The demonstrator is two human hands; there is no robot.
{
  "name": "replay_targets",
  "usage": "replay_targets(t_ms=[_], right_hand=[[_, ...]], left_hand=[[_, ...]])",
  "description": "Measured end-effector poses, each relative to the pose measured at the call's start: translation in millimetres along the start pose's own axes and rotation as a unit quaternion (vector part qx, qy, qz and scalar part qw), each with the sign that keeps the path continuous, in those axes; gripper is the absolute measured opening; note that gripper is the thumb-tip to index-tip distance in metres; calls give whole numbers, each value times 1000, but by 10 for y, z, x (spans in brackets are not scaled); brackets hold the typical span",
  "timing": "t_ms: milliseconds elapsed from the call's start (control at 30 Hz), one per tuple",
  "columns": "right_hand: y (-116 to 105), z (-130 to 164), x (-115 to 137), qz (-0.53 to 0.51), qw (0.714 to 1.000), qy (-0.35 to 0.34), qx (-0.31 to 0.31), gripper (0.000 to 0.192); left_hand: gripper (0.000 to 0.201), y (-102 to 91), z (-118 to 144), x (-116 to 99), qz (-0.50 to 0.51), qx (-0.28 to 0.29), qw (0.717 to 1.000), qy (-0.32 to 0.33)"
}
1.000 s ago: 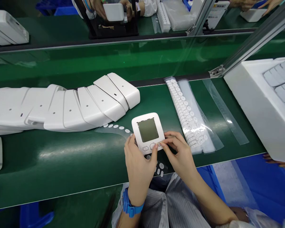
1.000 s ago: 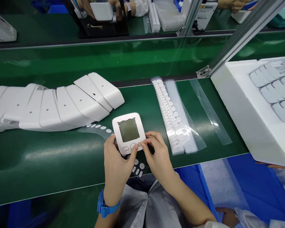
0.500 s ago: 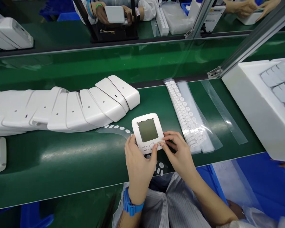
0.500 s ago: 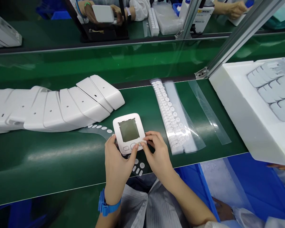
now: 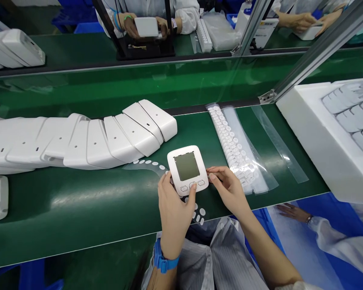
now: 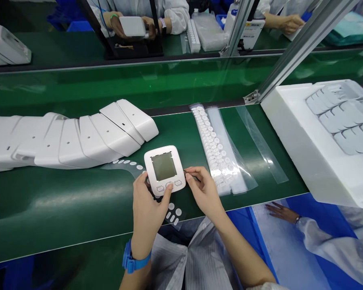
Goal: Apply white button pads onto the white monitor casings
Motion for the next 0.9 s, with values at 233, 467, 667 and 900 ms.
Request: replay_targets(t_ms=[233, 467, 667, 900], right_hand=[[24, 18, -21, 77, 997, -18, 5, 32], [244, -122, 121, 129, 990, -61, 9, 44], [298, -87, 208, -12, 997, 77, 1, 51], [-16, -377, 655, 96, 991, -37, -87, 48]], left_hand=[[48, -217, 78, 206, 99, 81, 991, -40], [46, -234, 130, 308, 121, 137, 983, -5], [58, -293, 149, 340, 213, 186, 959, -9], [62, -392, 26, 512, 390, 235, 883, -119]])
Point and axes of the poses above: each hand's wrist, its own z-axis away from the middle knuckle, its own y-axis out of the palm, x = y × z, the point moved 2 cm from there along -z, towards the middle knuckle, and after that the axes turned 5 degrees about -x, right-handed, at the moved point
